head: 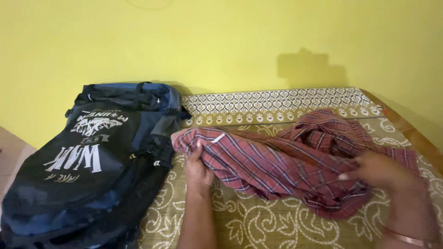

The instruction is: The person folds a red plaid shirt on a bed. They smooth the fabric, fold the sleeves inward, and fold the shirt in half. The shirt remains on the bed next to a black backpack.

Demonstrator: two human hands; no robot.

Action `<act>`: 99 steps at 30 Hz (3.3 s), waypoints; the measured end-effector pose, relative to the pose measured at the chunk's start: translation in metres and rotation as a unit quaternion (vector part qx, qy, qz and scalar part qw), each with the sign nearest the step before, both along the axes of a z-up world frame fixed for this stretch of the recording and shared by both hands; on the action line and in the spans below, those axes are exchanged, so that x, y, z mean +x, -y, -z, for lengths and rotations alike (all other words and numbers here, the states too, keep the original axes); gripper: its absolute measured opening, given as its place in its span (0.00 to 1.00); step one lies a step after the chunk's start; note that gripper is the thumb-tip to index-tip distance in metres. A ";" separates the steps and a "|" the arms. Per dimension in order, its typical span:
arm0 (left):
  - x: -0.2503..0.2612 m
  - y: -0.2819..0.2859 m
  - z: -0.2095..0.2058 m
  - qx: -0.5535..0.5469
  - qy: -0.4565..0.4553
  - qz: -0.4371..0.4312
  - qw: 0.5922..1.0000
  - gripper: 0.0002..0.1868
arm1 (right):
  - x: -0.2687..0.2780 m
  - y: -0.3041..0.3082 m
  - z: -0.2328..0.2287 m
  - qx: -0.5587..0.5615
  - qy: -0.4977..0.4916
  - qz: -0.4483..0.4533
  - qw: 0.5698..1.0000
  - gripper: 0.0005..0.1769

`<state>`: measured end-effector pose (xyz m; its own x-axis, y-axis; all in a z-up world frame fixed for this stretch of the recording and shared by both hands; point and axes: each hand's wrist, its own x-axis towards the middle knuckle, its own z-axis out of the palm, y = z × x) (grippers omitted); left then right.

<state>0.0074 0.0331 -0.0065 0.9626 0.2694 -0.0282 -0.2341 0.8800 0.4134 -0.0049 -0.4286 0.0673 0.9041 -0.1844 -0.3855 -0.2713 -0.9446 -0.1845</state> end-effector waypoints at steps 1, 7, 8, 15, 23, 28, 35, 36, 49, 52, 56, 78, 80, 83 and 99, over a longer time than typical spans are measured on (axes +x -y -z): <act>-0.004 0.002 -0.007 0.022 -0.006 -0.009 1.000 0.19 | -0.001 0.010 0.001 -0.040 0.045 0.015 0.998 0.39; -0.040 0.035 -0.069 0.409 -0.178 0.183 0.876 0.18 | 0.001 0.025 -0.064 0.063 0.333 0.071 0.938 0.43; -0.045 0.043 -0.078 0.480 -0.146 0.212 0.839 0.17 | 0.004 0.019 -0.087 0.099 0.376 0.061 0.919 0.43; -0.036 0.069 -0.082 0.524 -0.107 0.153 0.831 0.15 | 0.043 -0.056 -0.238 0.327 0.512 -0.096 0.788 0.51; 0.006 -0.011 -0.014 0.379 -0.275 -0.363 0.806 0.48 | 0.085 -0.168 -0.163 0.084 0.326 -0.151 0.929 0.56; -0.005 0.007 -0.020 0.555 -0.342 -0.300 0.697 0.54 | 0.048 -0.188 -0.070 -0.033 0.236 -0.135 0.962 0.40; -0.009 0.026 -0.036 0.620 -0.122 -0.414 0.655 0.39 | 0.006 -0.154 0.002 0.306 0.207 -0.177 0.912 0.31; -0.008 0.025 -0.034 0.540 -0.110 -0.374 0.746 0.35 | 0.004 -0.154 0.010 0.329 0.209 -0.240 0.889 0.33; -0.069 0.099 -0.107 0.857 0.021 -0.026 0.514 0.42 | 0.002 -0.177 0.030 0.316 0.444 -0.166 0.822 0.10; -0.076 0.125 -0.107 0.902 -0.008 -0.010 0.431 0.50 | -0.003 -0.180 0.022 0.337 0.429 -0.118 0.830 0.11; -0.055 0.124 -0.076 0.900 -0.146 0.026 0.409 0.51 | -0.011 -0.179 0.006 0.251 0.333 -0.138 0.899 0.24; -0.043 -0.032 -0.069 0.642 -0.258 -0.521 0.499 0.25 | 0.005 -0.076 0.015 0.090 0.713 0.072 0.692 0.18; -0.046 -0.034 -0.076 0.624 -0.296 -0.534 0.488 0.27 | 0.006 -0.082 0.009 0.113 0.641 0.074 0.756 0.26; -0.054 -0.023 -0.100 0.720 -0.266 -0.366 0.527 0.34 | 0.004 -0.101 -0.002 0.153 0.577 0.038 0.802 0.28; -0.048 0.066 -0.073 0.906 -0.074 0.032 0.416 0.33 | 0.015 -0.080 0.018 0.030 0.379 0.095 0.920 0.35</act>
<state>-0.0406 -0.0333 0.0664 0.9933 -0.0489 0.1050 -0.0886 -0.9047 0.4168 0.0103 -0.3490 0.0488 0.8710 -0.3656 0.3281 -0.2021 -0.8755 -0.4389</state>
